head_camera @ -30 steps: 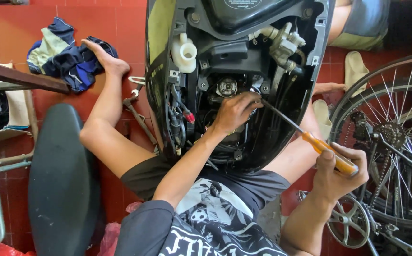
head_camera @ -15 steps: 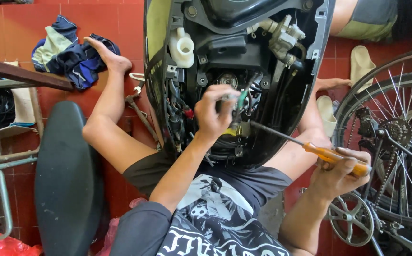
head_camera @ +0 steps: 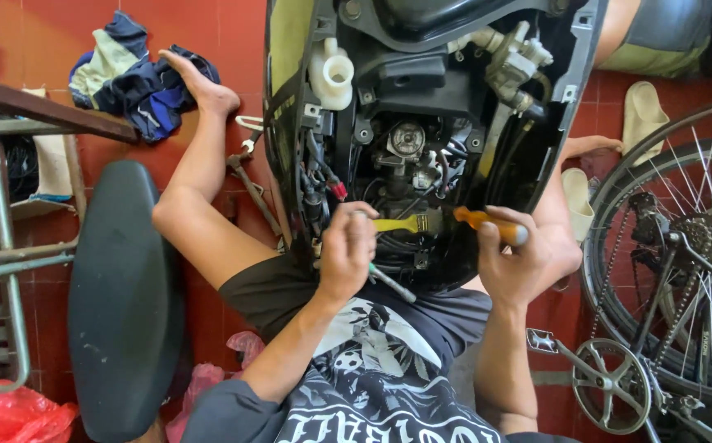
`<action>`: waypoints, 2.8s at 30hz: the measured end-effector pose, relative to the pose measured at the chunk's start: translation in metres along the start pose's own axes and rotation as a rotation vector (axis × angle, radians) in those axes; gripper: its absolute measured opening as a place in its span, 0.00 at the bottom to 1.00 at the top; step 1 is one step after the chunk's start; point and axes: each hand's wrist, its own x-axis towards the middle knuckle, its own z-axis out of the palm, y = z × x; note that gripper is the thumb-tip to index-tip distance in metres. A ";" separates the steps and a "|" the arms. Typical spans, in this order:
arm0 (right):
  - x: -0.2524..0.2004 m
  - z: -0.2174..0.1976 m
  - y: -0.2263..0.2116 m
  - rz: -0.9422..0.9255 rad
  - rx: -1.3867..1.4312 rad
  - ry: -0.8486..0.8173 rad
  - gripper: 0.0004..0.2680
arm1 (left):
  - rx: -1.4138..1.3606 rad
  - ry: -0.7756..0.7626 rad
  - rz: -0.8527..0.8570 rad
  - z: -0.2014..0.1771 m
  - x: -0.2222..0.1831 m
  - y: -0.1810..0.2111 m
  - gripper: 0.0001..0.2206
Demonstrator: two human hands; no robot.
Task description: Repairing or maintaining internal components of a motorcycle using hand tools like a screwdriver and wrench.
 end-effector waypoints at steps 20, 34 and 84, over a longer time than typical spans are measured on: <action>-0.033 0.009 0.019 -0.058 0.075 -0.195 0.05 | -0.173 -0.117 -0.454 0.000 -0.012 -0.024 0.14; -0.025 0.021 -0.028 0.124 0.430 -0.141 0.09 | -0.063 -0.093 -0.441 -0.014 -0.014 -0.033 0.12; -0.137 0.040 0.013 0.115 0.867 0.136 0.13 | -0.734 -0.244 -0.552 0.046 0.002 0.015 0.24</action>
